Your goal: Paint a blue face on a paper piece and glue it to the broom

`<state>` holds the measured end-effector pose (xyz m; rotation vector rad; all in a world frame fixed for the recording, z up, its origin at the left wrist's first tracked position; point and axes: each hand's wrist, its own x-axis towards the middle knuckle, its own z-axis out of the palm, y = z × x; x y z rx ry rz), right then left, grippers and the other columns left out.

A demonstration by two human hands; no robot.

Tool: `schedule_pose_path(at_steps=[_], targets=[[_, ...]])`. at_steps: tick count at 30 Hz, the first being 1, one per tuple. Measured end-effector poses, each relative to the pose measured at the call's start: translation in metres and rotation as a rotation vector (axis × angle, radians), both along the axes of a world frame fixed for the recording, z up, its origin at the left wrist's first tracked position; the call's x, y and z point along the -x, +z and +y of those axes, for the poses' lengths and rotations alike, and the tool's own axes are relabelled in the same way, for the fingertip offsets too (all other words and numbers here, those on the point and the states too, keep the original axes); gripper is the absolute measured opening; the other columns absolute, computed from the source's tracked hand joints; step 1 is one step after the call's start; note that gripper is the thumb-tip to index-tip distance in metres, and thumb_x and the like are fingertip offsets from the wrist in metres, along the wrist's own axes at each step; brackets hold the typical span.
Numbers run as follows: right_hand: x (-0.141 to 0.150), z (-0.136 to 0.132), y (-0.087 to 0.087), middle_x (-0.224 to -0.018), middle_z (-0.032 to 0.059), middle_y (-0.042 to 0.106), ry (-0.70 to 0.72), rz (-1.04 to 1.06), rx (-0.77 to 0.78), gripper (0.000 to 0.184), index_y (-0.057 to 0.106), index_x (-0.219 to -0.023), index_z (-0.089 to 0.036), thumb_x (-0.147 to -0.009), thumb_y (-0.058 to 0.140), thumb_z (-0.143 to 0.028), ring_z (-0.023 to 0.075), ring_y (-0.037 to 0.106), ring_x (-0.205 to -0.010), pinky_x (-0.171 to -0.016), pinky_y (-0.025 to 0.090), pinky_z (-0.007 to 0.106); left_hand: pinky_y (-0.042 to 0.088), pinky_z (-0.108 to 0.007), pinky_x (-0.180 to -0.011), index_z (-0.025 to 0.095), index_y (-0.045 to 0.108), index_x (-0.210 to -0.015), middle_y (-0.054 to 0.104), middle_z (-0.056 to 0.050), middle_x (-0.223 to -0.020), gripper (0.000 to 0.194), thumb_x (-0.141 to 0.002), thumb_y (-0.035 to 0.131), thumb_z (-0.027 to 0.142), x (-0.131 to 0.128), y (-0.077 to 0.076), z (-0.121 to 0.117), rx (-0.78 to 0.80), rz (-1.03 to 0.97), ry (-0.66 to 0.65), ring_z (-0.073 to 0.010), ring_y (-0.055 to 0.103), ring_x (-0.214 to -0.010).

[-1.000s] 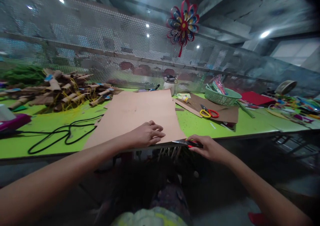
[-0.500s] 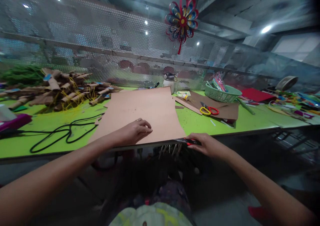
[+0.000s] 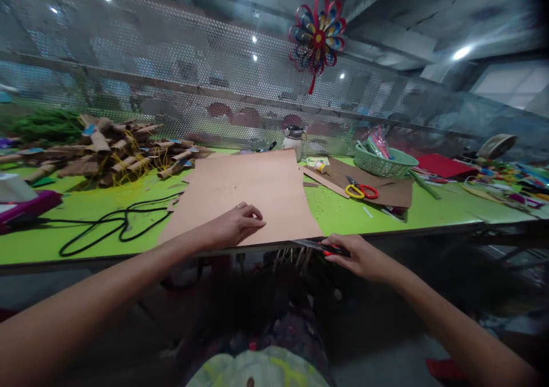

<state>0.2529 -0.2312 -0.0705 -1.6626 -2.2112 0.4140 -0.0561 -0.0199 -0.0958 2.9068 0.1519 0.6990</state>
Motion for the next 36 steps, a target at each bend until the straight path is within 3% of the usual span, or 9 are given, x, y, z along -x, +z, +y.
schedule_pose_path(at_steps=[10, 26, 36], targets=[[0.035, 0.031, 0.006, -0.101, 0.0101, 0.072, 0.096, -0.038, -0.013, 0.023, 0.061, -0.112, -0.017, -0.095, 0.058, -0.033, 0.0222, 0.065, -0.088, -0.078, 0.046, 0.031, 0.045, -0.034, -0.084, 0.020, 0.072, -0.112, 0.064, -0.014, -0.108, 0.034, -0.103, 0.040, 0.031, -0.001, -0.003, -0.001, -0.024, -0.008, 0.013, -0.0199, 0.055, -0.096], [0.037, 0.029, 0.001, -0.095, 0.0066, 0.070, 0.099, -0.012, -0.008, 0.019, 0.061, -0.107, -0.019, -0.095, 0.058, -0.034, 0.0189, 0.062, -0.081, -0.074, 0.045, 0.029, 0.044, -0.036, -0.085, 0.021, 0.072, -0.110, 0.065, -0.013, -0.107, 0.032, -0.102, 0.042, 0.031, 0.000, -0.003, -0.001, -0.056, 0.002, 0.021, -0.0203, 0.056, -0.094], [0.023, 0.009, 0.005, -0.100, 0.0061, 0.071, 0.071, 0.031, 0.025, 0.022, 0.062, -0.110, -0.020, -0.095, 0.057, -0.036, 0.0197, 0.065, -0.087, -0.080, 0.047, 0.030, 0.046, -0.038, -0.083, 0.015, 0.068, -0.099, 0.064, -0.009, -0.104, 0.024, -0.100, 0.047, 0.026, -0.021, 0.007, -0.031, -0.092, 0.066, 0.033, -0.0200, 0.058, -0.091]])
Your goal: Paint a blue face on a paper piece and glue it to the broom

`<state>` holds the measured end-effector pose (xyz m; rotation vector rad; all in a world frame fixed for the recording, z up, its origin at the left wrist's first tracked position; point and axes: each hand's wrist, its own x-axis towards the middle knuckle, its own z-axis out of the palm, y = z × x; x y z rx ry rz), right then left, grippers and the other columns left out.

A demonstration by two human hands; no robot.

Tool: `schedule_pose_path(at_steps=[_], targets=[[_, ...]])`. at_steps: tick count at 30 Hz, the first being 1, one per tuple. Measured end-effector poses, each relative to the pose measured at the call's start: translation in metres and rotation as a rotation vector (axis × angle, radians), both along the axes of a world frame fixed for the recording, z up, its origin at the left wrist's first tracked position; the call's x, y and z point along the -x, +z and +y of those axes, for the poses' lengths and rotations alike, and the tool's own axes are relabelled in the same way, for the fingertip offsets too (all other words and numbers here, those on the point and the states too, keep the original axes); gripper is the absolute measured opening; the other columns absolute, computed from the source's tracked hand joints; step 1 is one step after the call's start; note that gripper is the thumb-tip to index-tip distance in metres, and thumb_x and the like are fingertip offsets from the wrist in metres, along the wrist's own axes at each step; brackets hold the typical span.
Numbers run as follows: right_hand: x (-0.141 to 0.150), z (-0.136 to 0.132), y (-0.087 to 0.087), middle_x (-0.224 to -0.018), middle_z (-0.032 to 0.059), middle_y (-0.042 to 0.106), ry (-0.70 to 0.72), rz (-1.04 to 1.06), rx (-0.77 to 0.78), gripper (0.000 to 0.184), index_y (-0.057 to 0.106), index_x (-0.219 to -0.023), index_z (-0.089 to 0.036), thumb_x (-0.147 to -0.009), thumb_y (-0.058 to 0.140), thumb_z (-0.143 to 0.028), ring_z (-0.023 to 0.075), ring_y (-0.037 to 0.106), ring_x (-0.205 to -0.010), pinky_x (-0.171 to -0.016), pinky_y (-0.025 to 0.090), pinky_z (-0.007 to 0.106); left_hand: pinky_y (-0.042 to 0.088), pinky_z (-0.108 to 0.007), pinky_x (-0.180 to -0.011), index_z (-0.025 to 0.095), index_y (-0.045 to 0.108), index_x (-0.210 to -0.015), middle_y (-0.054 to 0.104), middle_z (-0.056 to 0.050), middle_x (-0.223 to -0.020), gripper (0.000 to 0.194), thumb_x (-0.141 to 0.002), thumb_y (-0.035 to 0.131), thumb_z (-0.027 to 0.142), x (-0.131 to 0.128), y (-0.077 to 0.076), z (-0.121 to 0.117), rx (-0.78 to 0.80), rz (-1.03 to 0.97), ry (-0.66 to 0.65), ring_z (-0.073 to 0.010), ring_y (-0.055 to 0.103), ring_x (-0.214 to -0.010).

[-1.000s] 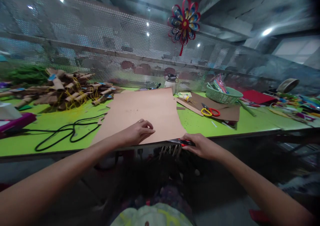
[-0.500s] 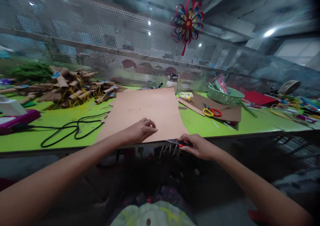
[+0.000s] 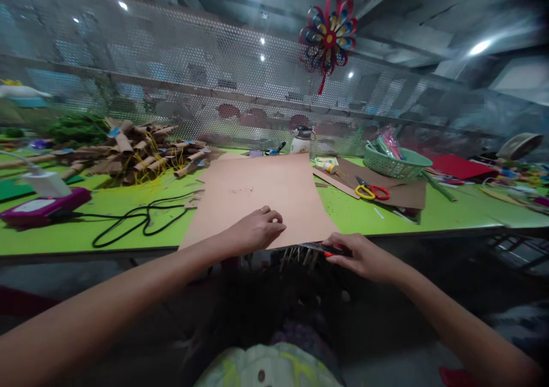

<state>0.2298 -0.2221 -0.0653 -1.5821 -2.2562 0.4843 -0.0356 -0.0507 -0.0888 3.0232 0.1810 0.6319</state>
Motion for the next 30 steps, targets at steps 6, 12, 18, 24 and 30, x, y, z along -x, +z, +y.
schedule_pose_path(at_steps=[6, 12, 18, 24, 30], targets=[[-0.002, 0.000, -0.009, -0.101, 0.0067, 0.072, -0.013, -0.005, -0.013, 0.023, 0.063, -0.111, -0.020, -0.095, 0.058, -0.035, 0.0207, 0.065, -0.088, -0.080, 0.048, 0.031, 0.046, -0.031, -0.075, 0.018, 0.072, -0.097, 0.064, -0.011, -0.098, 0.038, -0.103, 0.038, 0.032, 0.019, 0.019, -0.002, 0.081, 0.018, 0.044, -0.0173, 0.059, -0.081], [0.001, 0.002, -0.016, -0.102, 0.0072, 0.072, -0.024, 0.055, -0.019, 0.022, 0.063, -0.111, -0.020, -0.094, 0.058, -0.033, 0.0219, 0.066, -0.091, -0.083, 0.048, 0.033, 0.048, -0.032, -0.088, 0.020, 0.071, -0.109, 0.068, -0.011, -0.112, 0.035, -0.104, 0.039, 0.031, 0.060, 0.021, 0.014, 0.154, 0.061, 0.036, -0.0189, 0.062, -0.100], [0.009, 0.004, -0.011, -0.103, 0.0077, 0.072, 0.004, 0.046, -0.044, 0.021, 0.063, -0.110, -0.019, -0.095, 0.058, -0.032, 0.0217, 0.066, -0.091, -0.082, 0.048, 0.033, 0.048, -0.038, -0.095, 0.022, 0.068, -0.120, 0.065, -0.013, -0.119, 0.032, -0.103, 0.042, 0.031, 0.066, 0.005, 0.021, 0.172, 0.016, 0.048, -0.0216, 0.057, -0.110], [0.007, -0.005, -0.014, -0.108, 0.0098, 0.072, -0.010, 0.032, -0.019, 0.026, 0.063, -0.114, -0.018, -0.095, 0.058, -0.034, 0.0237, 0.066, -0.098, -0.087, 0.048, 0.034, 0.048, -0.037, -0.095, 0.023, 0.067, -0.123, 0.064, -0.012, -0.120, 0.032, -0.103, 0.043, 0.029, 0.067, 0.005, 0.020, 0.174, 0.007, 0.040, -0.0210, 0.056, -0.110], [0.013, -0.004, -0.015, -0.108, 0.0092, 0.072, -0.017, 0.025, -0.023, 0.026, 0.062, -0.115, -0.019, -0.095, 0.057, -0.034, 0.0238, 0.066, -0.098, -0.087, 0.047, 0.035, 0.048, -0.037, -0.095, 0.022, 0.067, -0.123, 0.064, -0.012, -0.119, 0.031, -0.103, 0.043, 0.029, 0.067, 0.004, 0.021, 0.161, 0.009, 0.038, -0.0208, 0.056, -0.110]])
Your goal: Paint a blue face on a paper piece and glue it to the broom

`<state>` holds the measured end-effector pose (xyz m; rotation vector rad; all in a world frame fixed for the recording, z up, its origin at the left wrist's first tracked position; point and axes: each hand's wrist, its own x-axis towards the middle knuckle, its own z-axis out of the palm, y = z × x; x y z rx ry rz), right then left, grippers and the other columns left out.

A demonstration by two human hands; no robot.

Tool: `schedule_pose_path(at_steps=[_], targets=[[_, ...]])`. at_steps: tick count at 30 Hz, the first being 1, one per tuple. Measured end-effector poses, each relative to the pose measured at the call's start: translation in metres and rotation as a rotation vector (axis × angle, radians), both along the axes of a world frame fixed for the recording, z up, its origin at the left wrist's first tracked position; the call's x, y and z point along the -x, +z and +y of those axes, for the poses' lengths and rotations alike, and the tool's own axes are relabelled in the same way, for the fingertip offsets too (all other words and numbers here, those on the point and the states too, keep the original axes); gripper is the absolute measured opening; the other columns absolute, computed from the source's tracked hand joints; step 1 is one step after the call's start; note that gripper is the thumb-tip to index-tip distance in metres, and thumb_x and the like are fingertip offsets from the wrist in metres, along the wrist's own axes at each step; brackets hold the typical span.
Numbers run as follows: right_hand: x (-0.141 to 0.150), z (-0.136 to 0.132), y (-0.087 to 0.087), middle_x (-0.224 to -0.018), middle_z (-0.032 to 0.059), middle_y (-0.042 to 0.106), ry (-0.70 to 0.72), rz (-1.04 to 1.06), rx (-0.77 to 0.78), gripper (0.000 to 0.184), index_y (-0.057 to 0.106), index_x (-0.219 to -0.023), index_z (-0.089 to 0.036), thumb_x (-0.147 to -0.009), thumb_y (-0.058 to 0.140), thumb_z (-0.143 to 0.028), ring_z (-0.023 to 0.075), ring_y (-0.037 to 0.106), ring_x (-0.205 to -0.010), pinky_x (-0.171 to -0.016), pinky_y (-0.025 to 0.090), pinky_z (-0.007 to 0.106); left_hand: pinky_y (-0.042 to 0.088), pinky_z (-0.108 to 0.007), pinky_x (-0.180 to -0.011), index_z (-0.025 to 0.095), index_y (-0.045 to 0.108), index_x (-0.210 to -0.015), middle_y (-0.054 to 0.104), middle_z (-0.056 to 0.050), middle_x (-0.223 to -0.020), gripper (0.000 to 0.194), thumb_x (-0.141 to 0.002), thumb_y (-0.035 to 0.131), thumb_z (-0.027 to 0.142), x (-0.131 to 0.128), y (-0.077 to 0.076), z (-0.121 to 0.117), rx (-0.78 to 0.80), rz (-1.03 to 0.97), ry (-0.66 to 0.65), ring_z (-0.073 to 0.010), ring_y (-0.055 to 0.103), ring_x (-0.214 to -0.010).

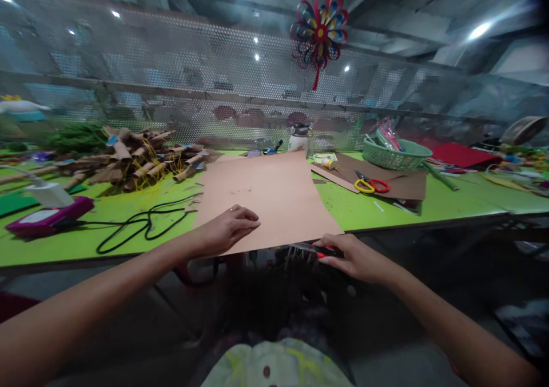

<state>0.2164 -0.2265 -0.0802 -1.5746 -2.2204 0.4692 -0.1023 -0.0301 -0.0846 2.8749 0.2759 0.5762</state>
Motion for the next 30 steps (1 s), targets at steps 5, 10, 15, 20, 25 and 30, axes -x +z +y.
schedule_pose_path(at_steps=[5, 10, 15, 20, 25, 30], targets=[[0.012, 0.011, 0.004, -0.103, 0.0089, 0.071, 0.034, 0.005, -0.002, 0.023, 0.062, -0.112, -0.017, -0.095, 0.057, -0.032, 0.0225, 0.065, -0.093, -0.084, 0.046, 0.033, 0.048, -0.037, -0.095, 0.023, 0.066, -0.125, 0.064, -0.012, -0.120, 0.032, -0.103, 0.043, 0.030, 0.000, -0.001, 0.000, -0.001, -0.003, -0.003, -0.0210, 0.056, -0.110], [0.023, 0.017, 0.005, -0.101, 0.0077, 0.072, 0.055, 0.011, -0.005, 0.022, 0.062, -0.112, -0.018, -0.094, 0.060, -0.030, 0.0207, 0.065, -0.089, -0.080, 0.045, 0.030, 0.049, -0.039, -0.095, 0.023, 0.067, -0.124, 0.064, -0.013, -0.119, 0.033, -0.103, 0.043, 0.031, 0.001, -0.001, 0.000, 0.014, -0.012, -0.001, -0.0216, 0.056, -0.110], [0.027, 0.013, 0.004, -0.105, 0.0093, 0.071, 0.056, 0.012, 0.016, 0.023, 0.062, -0.113, -0.016, -0.094, 0.059, -0.030, 0.0213, 0.065, -0.091, -0.082, 0.045, 0.031, 0.048, -0.039, -0.095, 0.023, 0.067, -0.123, 0.064, -0.012, -0.119, 0.032, -0.103, 0.043, 0.031, 0.000, 0.000, -0.001, 0.029, -0.007, 0.006, -0.0212, 0.056, -0.110], [0.031, 0.016, 0.005, -0.102, 0.0085, 0.072, 0.054, 0.033, 0.019, 0.022, 0.063, -0.112, -0.017, -0.094, 0.060, -0.030, 0.0209, 0.064, -0.089, -0.081, 0.045, 0.031, 0.047, -0.039, -0.096, 0.023, 0.067, -0.123, 0.064, -0.012, -0.120, 0.031, -0.103, 0.044, 0.030, -0.001, -0.002, 0.000, 0.037, 0.000, 0.006, -0.0210, 0.055, -0.111], [0.045, 0.025, 0.006, -0.102, 0.0091, 0.072, 0.077, 0.046, 0.020, 0.021, 0.063, -0.110, -0.016, -0.093, 0.061, -0.028, 0.0205, 0.065, -0.086, -0.078, 0.045, 0.030, 0.047, -0.039, -0.097, 0.023, 0.067, -0.122, 0.064, -0.011, -0.120, 0.031, -0.103, 0.044, 0.030, 0.000, -0.002, 0.000, 0.038, 0.001, 0.010, -0.0209, 0.054, -0.112], [0.046, 0.018, 0.006, -0.106, 0.0096, 0.072, 0.077, 0.038, 0.016, 0.024, 0.063, -0.114, -0.016, -0.094, 0.060, -0.029, 0.0217, 0.065, -0.091, -0.082, 0.045, 0.031, 0.048, -0.038, -0.095, 0.021, 0.068, -0.121, 0.064, -0.012, -0.118, 0.033, -0.103, 0.042, 0.031, -0.001, 0.000, -0.003, 0.048, -0.010, 0.014, -0.0209, 0.055, -0.110]])
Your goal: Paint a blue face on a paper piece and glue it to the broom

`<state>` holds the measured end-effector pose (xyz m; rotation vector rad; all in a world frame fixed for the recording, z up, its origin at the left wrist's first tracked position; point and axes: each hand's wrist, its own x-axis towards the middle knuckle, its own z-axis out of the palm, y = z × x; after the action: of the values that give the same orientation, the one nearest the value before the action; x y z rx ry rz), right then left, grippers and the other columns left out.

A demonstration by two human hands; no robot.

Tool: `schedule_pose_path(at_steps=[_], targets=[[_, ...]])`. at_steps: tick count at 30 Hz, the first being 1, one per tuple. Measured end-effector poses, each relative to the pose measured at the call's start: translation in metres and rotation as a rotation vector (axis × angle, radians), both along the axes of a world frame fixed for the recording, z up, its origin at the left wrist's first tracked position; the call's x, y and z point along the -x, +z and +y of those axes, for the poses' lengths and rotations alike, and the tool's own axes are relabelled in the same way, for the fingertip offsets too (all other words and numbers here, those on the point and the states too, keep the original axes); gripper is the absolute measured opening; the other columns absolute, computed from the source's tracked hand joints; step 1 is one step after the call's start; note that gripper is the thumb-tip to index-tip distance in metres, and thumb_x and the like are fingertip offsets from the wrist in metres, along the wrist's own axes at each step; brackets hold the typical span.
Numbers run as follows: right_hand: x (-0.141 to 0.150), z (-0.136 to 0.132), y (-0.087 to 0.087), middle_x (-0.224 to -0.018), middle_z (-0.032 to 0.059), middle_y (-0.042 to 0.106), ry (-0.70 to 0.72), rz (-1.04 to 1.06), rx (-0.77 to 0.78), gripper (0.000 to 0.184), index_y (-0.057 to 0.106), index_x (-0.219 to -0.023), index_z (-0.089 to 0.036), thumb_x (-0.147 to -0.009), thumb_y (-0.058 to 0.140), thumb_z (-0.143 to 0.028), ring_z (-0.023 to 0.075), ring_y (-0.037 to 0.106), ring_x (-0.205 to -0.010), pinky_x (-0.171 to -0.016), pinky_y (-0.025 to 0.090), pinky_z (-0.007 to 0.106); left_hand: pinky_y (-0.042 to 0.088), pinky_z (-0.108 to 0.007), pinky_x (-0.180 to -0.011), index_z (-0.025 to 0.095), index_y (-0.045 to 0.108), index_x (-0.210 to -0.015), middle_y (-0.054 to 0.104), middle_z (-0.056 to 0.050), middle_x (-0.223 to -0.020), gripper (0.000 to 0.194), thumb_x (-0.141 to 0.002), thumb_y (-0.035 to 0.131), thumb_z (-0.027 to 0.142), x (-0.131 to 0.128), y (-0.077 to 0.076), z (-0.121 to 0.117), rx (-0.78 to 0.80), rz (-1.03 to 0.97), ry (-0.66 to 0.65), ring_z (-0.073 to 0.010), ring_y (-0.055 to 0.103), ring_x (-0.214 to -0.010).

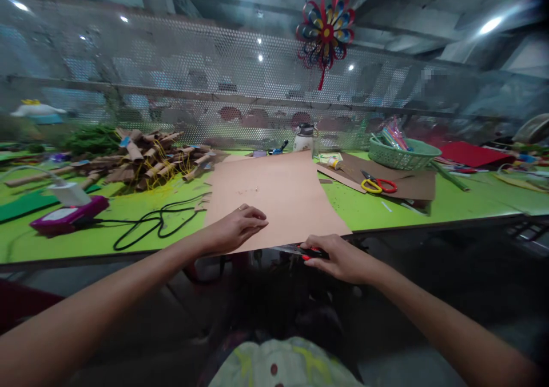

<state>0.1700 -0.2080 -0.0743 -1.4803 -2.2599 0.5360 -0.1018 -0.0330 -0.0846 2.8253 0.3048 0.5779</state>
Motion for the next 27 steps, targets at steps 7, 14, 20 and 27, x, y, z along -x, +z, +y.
schedule_pose_path(at_steps=[7, 14, 20, 27], targets=[[0.020, 0.009, -0.001, -0.105, 0.0104, 0.073, 0.030, 0.023, 0.005, 0.023, 0.063, -0.112, -0.016, -0.093, 0.061, -0.028, 0.0225, 0.067, -0.091, -0.081, 0.046, 0.030, 0.048, -0.039, -0.095, 0.021, 0.069, -0.119, 0.065, -0.013, -0.117, 0.033, -0.103, 0.043, 0.032, -0.001, 0.000, -0.001, 0.004, -0.005, 0.006, -0.0216, 0.056, -0.109], [0.047, 0.013, -0.004, -0.102, 0.0106, 0.073, 0.027, 0.039, -0.021, 0.020, 0.062, -0.110, -0.016, -0.092, 0.062, -0.026, 0.0238, 0.067, -0.092, -0.081, 0.046, 0.031, 0.047, -0.040, -0.096, 0.020, 0.069, -0.119, 0.065, -0.013, -0.118, 0.033, -0.103, 0.043, 0.033, 0.000, 0.000, -0.001, 0.008, -0.005, -0.003, -0.0217, 0.056, -0.109], [0.064, 0.012, 0.000, -0.103, 0.0097, 0.073, 0.023, 0.044, -0.006, 0.018, 0.061, -0.108, -0.017, -0.091, 0.062, -0.023, 0.0231, 0.067, -0.091, -0.079, 0.045, 0.030, 0.047, -0.041, -0.095, 0.019, 0.070, -0.116, 0.066, -0.014, -0.115, 0.033, -0.103, 0.042, 0.033, 0.000, 0.001, -0.003, 0.008, -0.022, -0.015, -0.0223, 0.057, -0.108], [0.079, 0.018, -0.007, -0.099, 0.0085, 0.073, 0.033, 0.069, -0.006, 0.015, 0.060, -0.105, -0.019, -0.091, 0.061, -0.024, 0.0226, 0.066, -0.087, -0.076, 0.044, 0.030, 0.049, -0.047, -0.097, 0.017, 0.064, -0.117, 0.063, -0.009, -0.119, 0.025, -0.098, 0.054, 0.031, 0.001, -0.003, -0.002, -0.004, 0.001, -0.009, -0.0231, 0.060, -0.111]])
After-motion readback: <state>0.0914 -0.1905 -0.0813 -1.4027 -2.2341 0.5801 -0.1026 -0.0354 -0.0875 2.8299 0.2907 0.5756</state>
